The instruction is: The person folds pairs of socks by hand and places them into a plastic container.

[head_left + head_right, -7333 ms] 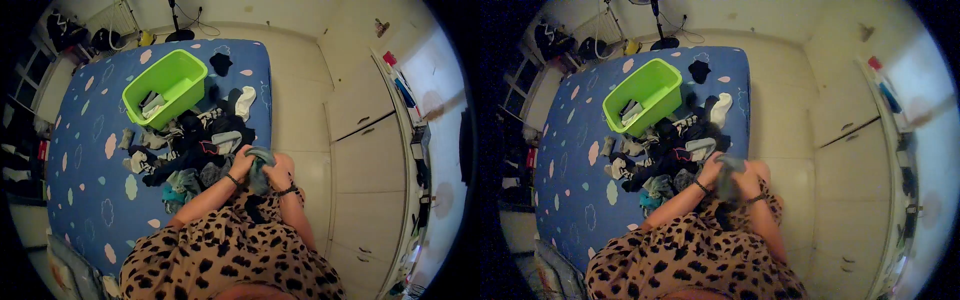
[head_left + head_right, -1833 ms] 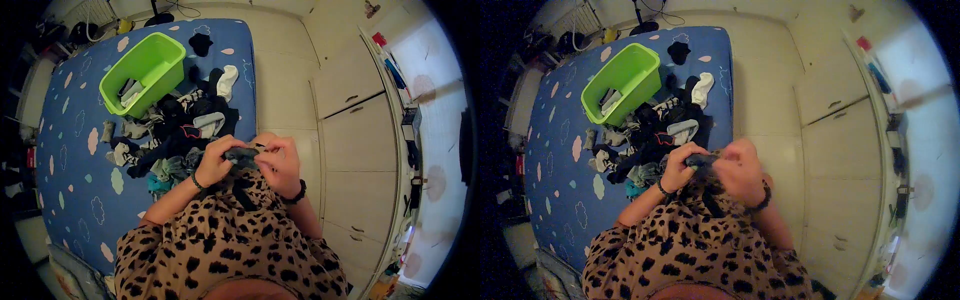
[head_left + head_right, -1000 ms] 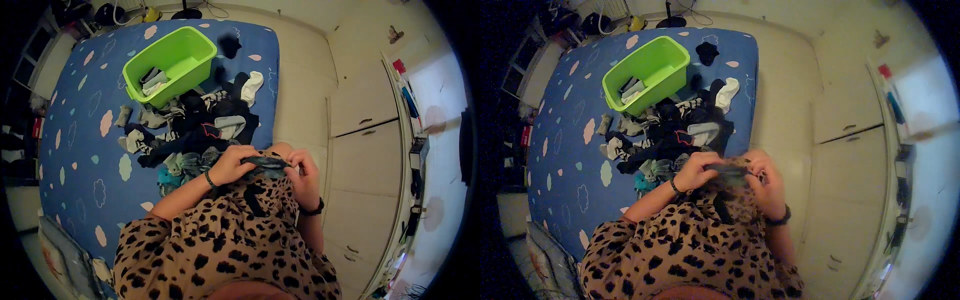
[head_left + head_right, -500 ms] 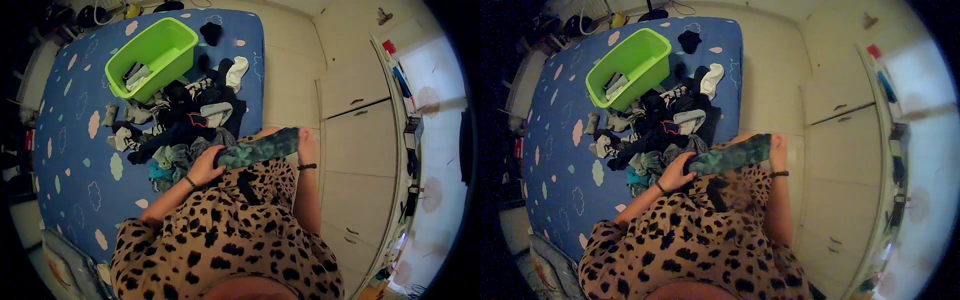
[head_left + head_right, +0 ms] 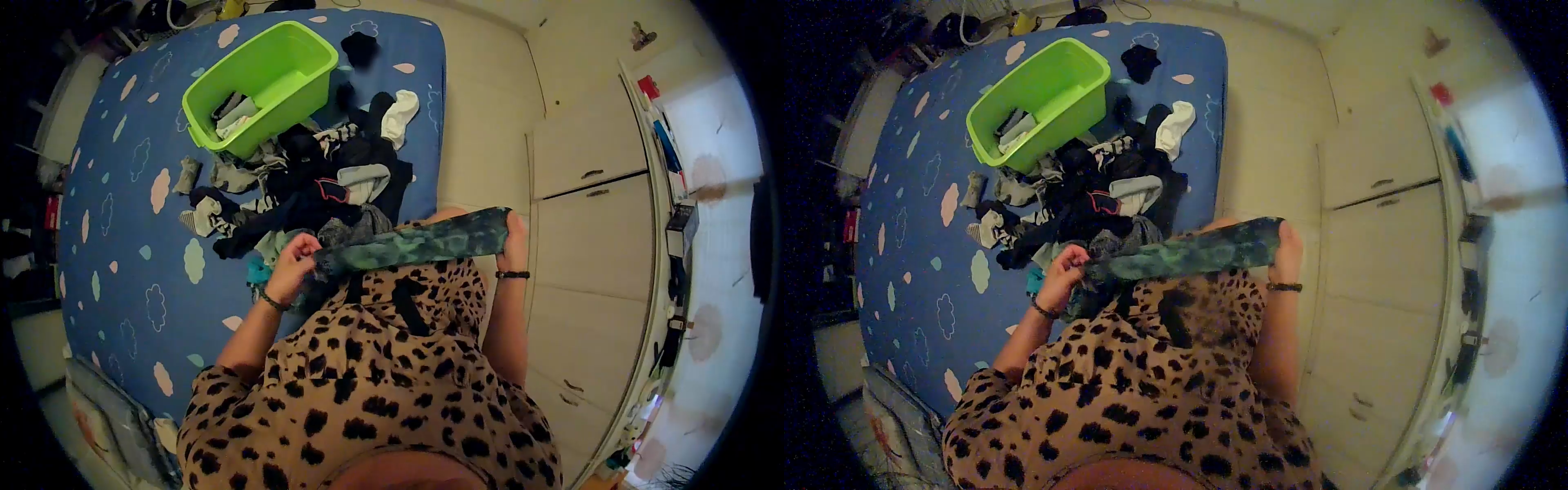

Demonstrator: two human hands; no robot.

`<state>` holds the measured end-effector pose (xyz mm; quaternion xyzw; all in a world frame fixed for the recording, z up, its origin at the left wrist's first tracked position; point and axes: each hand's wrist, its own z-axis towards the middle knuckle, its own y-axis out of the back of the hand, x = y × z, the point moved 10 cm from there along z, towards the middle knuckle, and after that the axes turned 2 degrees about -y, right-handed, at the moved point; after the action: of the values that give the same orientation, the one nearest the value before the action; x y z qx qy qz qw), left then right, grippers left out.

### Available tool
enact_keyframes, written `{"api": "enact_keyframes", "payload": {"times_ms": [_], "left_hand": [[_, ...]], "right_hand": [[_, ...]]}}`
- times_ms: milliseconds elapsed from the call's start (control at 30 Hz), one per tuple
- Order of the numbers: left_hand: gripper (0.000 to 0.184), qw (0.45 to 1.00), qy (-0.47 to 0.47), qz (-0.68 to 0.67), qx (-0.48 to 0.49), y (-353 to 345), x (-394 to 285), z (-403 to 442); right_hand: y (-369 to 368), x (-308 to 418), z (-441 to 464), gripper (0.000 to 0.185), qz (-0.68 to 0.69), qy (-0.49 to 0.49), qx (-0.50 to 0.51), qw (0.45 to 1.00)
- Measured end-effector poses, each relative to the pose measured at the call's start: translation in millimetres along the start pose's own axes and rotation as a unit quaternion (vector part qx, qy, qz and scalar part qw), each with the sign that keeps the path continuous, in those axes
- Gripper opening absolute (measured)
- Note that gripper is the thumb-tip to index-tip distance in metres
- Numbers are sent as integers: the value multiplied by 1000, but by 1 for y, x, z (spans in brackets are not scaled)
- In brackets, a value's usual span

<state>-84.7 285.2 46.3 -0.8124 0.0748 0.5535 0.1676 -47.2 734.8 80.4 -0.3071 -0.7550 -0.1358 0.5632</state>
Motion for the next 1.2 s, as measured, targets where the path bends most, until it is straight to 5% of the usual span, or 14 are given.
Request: {"api": "enact_keyframes", "payload": {"times_ms": [133,167,200,233,267,333,467,667,767,833,867,967,1100,1200], "left_hand": [[13,990,-14,-141,10,22,0,13],[16,985,48,-158,46,16,12,14],[20,975,109,-174,82,9,25,11],[27,968,114,-181,133,0,26,10],[27,969,112,-181,129,0,28,10],[20,977,77,-128,152,-9,22,4],[14,983,-41,90,152,0,19,8],[9,971,-144,177,77,-7,-28,3],[9,984,-141,91,56,-12,-44,1],[8,992,-115,23,48,-14,-40,6],[8,992,-117,0,55,-17,-35,8],[8,993,-84,-60,51,-18,-24,7],[12,985,-1,-172,22,-22,11,-2],[13,978,20,-208,-5,-31,22,-6]], "right_hand": [[18,-14,11,31,-30,-7,-16,999],[27,-30,20,31,-29,-8,-14,999],[42,-43,32,29,-287,55,-31,956],[30,-36,29,28,-525,116,-45,842],[26,-40,26,28,-524,117,-41,843],[-60,27,-50,33,-602,389,-86,692],[-157,-5,-97,42,-484,331,215,781],[-217,-26,-144,40,-428,386,330,748],[-238,-37,-148,35,-396,310,417,757],[-249,-57,-149,28,-297,103,467,826],[-253,-61,-152,28,-296,103,471,825],[-252,-100,-157,28,-157,-117,508,839],[-246,-105,-168,27,-57,-238,530,812],[-245,-108,-173,21,-94,-214,559,796]]}}
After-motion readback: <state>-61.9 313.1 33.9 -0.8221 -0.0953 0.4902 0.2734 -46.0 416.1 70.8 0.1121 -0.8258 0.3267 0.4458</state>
